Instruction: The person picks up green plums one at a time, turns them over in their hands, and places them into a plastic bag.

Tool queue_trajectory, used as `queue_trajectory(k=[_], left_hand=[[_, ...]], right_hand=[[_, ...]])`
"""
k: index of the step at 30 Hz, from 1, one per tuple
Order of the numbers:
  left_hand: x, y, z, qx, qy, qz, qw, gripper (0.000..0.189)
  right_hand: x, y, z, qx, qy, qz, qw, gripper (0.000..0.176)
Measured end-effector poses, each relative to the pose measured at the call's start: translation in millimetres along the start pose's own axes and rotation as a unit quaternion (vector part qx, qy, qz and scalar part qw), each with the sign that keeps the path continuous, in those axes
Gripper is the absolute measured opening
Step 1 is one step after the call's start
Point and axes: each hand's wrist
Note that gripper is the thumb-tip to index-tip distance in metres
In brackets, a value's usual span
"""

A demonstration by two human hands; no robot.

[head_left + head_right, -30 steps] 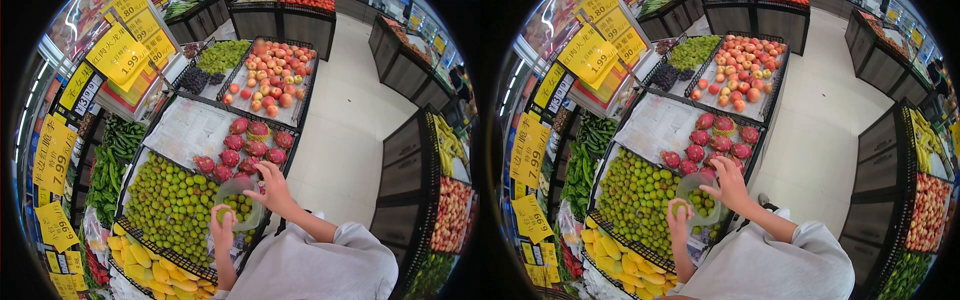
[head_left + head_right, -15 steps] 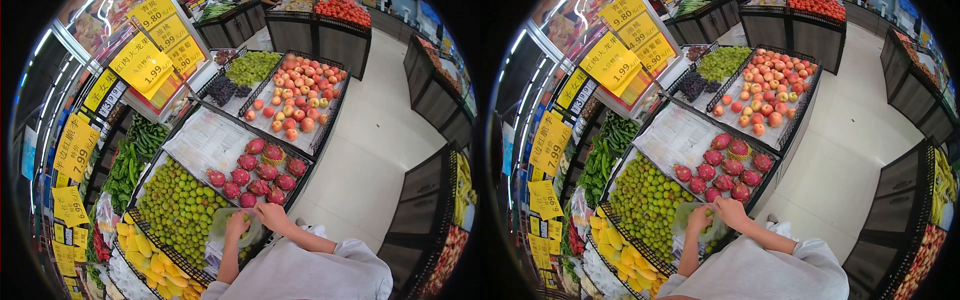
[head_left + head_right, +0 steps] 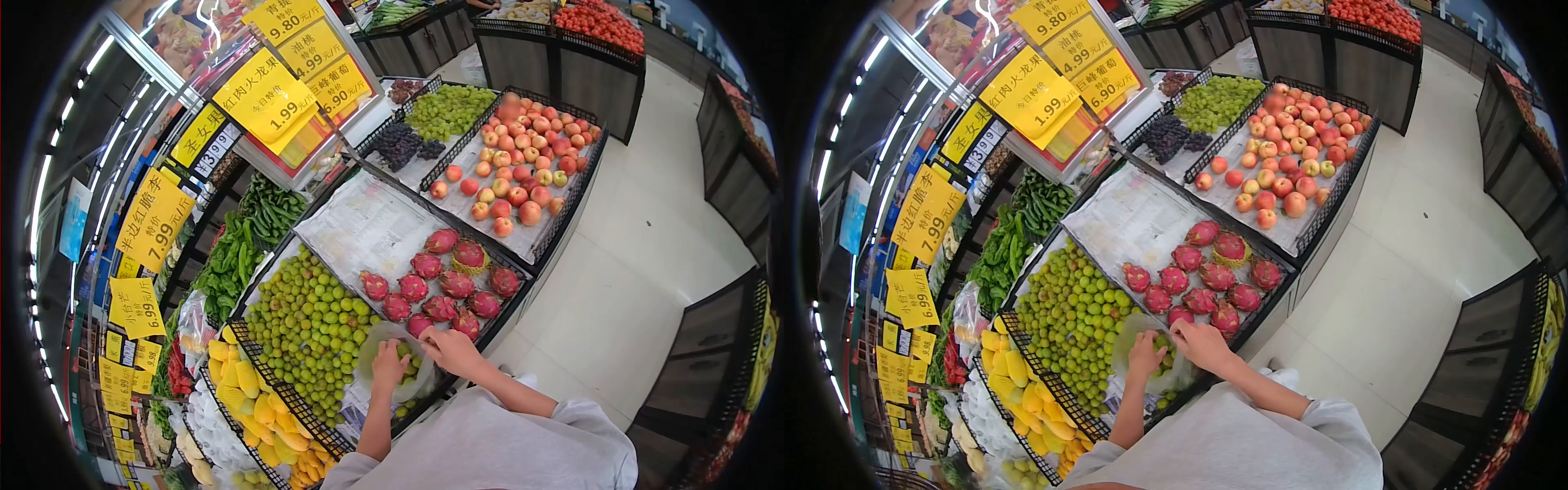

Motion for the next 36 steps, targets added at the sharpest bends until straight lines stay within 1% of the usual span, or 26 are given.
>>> queue_trajectory(k=[4,7,10,13,14,16,17,18,19,21,22,23,24,25,27,28,31,32,34,36], left_hand=[[-14.0,-8.3,-38.0,-0.095,0.016,0.051,0.994,0.042],[-33.9,-6.5,-75.1,-0.139,0.1,0.089,0.981,0.034],[-54.0,-6.4,-112.6,-0.226,0.139,0.058,0.962,0.026],[-62.1,-40.3,-111.8,-0.306,0.216,0.015,0.927,0.02],[-65.5,-51.0,-111.5,-0.339,0.227,-0.019,0.913,0.018],[-64.9,-81.5,-91.5,-0.387,0.302,-0.056,0.869,0.018],[-63.0,-98.0,-79.8,-0.408,0.34,-0.073,0.844,0.018],[-64.5,-113.2,-71.4,-0.418,0.339,-0.089,0.838,0.017],[-66.0,-128.3,-60.1,-0.42,0.308,-0.101,0.847,0.017],[-68.7,-161.3,-29.2,-0.424,0.243,-0.125,0.864,0.017],[-69.1,-179.9,-4.1,-0.359,0.211,-0.119,0.901,0.021],[-74.3,-192.6,14.7,-0.274,0.131,-0.093,0.948,0.025],[-79.5,-203.3,31.5,-0.184,0.05,-0.065,0.979,0.03],[-84.8,-210.6,46.8,-0.093,-0.033,-0.036,0.994,0.035],[-96.3,-206.5,83.9,-0.105,-0.057,0.0,0.993,0.045],[-100.9,-197.6,93.1,-0.11,-0.068,0.019,0.991,0.05],[-117.8,-169.7,106.9,-0.036,0.006,0.118,0.992,0.058],[-118.9,-163.0,113.9,-0.039,0.022,0.117,0.992,0.058],[-120.6,-160.9,127.3,-0.041,0.051,0.111,0.992,0.059],[-115.1,-171.0,132.9,-0.047,0.057,0.138,0.988,0.057]], right_hand=[[0.8,-9.6,7.5,0.033,-0.01,-0.001,0.999,0.022],[-6.9,-22.1,13.7,0.042,0.01,-0.005,0.999,0.023],[-15.7,-34.2,23.2,0.061,0.04,0.042,0.996,0.022],[-21.9,-50.8,33.9,0.07,0.062,0.048,0.994,0.02],[-23.1,-55.8,37.9,0.073,0.076,0.048,0.993,0.02],[-26.1,-65.2,47.7,0.08,0.106,0.048,0.99,0.022],[-27.5,-69.2,52.2,0.072,0.125,0.033,0.989,0.022],[-29.1,-73.1,56.1,0.064,0.145,0.019,0.987,0.023],[-31.4,-78.1,60.5,0.058,0.165,0.005,0.985,0.023],[-36.7,-91.3,70.5,0.055,0.206,0.002,0.977,0.018],[-42.1,-94.8,76.5,0.052,0.222,-0.004,0.974,0.016],[-46.8,-99.5,83.3,0.049,0.236,-0.011,0.97,0.015],[-51.8,-107.4,90.9,0.058,0.261,-0.02,0.963,0.01],[-58.0,-109.5,98.9,0.048,0.266,-0.02,0.962,0.008],[-75.1,-111.1,112.7,0.026,0.276,-0.019,0.961,0.006],[-83.6,-112.5,118.4,0.019,0.269,-0.009,0.963,0.008],[-108.7,-103.5,139.0,-0.009,0.26,0.019,0.965,0.008],[-115.2,-104.8,147.1,-0.013,0.269,0.042,0.962,0.008],[-127.5,-104.9,165.4,-0.02,0.281,0.059,0.958,0.008],[-135.8,-107.1,185.0,-0.013,0.289,0.075,0.954,0.008]])
Point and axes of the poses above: each hand's wrist, its own x-axis towards the middle knuckle, its own z-axis out of the palm, y = z × x, and after that the axes turned 13 degrees about x, right-handed
